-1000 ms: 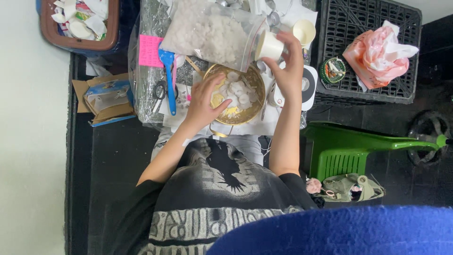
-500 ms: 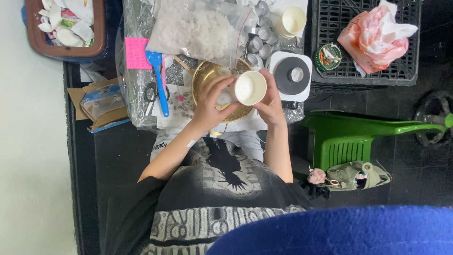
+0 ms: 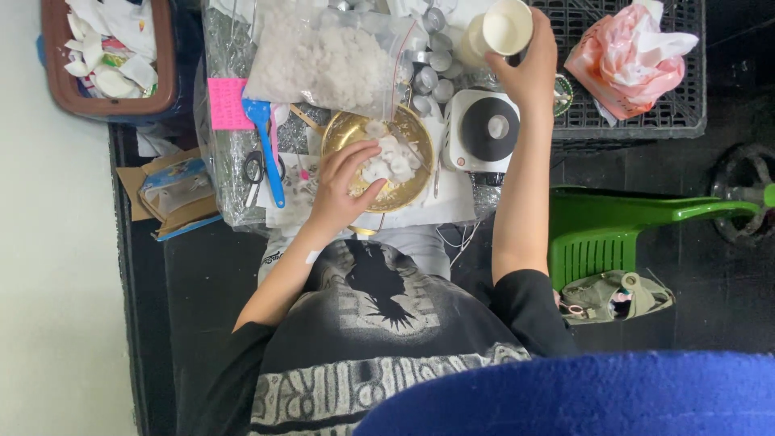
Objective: Preparing wax for candle making by weighing pieces on a scale and transferring them into a pot.
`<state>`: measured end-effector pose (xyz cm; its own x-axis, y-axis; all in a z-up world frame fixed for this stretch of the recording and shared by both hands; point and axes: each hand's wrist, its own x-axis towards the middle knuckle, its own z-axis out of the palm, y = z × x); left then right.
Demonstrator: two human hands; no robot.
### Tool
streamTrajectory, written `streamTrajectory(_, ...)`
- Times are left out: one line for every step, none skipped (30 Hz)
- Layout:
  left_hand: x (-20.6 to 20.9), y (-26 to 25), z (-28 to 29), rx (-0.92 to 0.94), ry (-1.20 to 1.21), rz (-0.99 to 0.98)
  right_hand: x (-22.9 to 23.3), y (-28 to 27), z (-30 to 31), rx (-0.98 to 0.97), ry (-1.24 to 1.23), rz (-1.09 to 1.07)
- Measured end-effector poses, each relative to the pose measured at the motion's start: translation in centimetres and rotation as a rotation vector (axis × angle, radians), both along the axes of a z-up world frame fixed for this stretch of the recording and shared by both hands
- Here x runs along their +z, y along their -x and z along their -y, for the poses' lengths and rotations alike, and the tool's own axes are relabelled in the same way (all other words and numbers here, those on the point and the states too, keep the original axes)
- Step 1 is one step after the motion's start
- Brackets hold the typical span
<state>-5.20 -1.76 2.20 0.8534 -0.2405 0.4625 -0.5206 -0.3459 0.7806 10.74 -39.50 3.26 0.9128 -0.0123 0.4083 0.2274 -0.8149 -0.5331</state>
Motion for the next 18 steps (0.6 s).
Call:
streamTrajectory(0.1, 0.0, -0.1, 0.004, 0.001, 0.003, -0.7, -1.0, 0.1, 0.004, 0.001, 0.003)
streamTrajectory(0.1, 0.1, -0.3, 0.012, -0.012, -0.002, -1.6, -1.9, 0.2, -0.067, 0.063, -0.083)
streamTrajectory(0.1, 0.2, -0.5, 0.019, -0.026, -0.007, -2.5, -2.8, 0.2, -0.137, 0.124, -0.169)
streamTrajectory(0.0, 0.3, -0.7, 0.023, -0.026, -0.008, -3.3, -2.9, 0.8, -0.134, 0.124, -0.169)
streamTrajectory(-0.1, 0.3, -0.9, 0.028, -0.027, -0.014, -4.1, -2.9, 1.3, -0.106, 0.105, -0.107)
streamTrajectory(-0.1, 0.1, -1.1, 0.034, -0.026, -0.015, -4.7, -3.3, 1.9, -0.077, 0.087, -0.039)
streamTrajectory(-0.2, -0.1, -1.2, 0.039, -0.024, -0.011, -5.3, -3.8, 2.6, -0.073, 0.088, -0.034)
streamTrajectory(-0.3, -0.1, -1.2, 0.037, -0.018, -0.014, -6.0, -3.8, 3.3, -0.071, 0.083, -0.049)
streamTrajectory(-0.4, 0.0, -1.2, 0.035, -0.012, -0.017, -6.8, -3.9, 4.0, -0.07, 0.077, -0.064)
streamTrajectory(-0.5, 0.0, -1.2, 0.032, -0.013, -0.021, -6.4, -3.9, 3.3, -0.072, 0.076, -0.068)
streamTrajectory(-0.5, -0.1, -1.2, 0.035, -0.024, -0.018, -6.0, -3.9, 2.7, -0.013, 0.033, -0.06)
streamTrajectory(-0.5, -0.3, -1.1, 0.035, -0.033, -0.012, -5.4, -4.1, 2.2, 0.045, -0.008, -0.049)
streamTrajectory(-0.4, -0.3, -1.0, 0.031, -0.032, -0.012, -5.2, -4.3, 2.0, 0.041, -0.007, -0.049)
streamTrajectory(-0.3, -0.4, -0.9, 0.034, -0.029, -0.003, -4.9, -4.6, 1.7, 0.041, -0.015, -0.095)
streamTrajectory(-0.2, -0.4, -0.8, 0.037, -0.027, 0.007, -4.5, -4.8, 1.5, 0.041, -0.023, -0.142)
streamTrajectory(-0.3, -0.4, -0.7, 0.036, -0.024, 0.009, -4.4, -4.9, 1.7, 0.04, -0.02, -0.139)
streamTrajectory(-0.4, -0.4, -0.7, 0.033, -0.02, 0.011, -4.3, -5.0, 1.8, 0.043, -0.063, -0.141)
streamTrajectory(-0.5, -0.2, -0.7, 0.032, -0.018, 0.008, -4.3, -4.8, 1.9, 0.047, -0.109, -0.147)
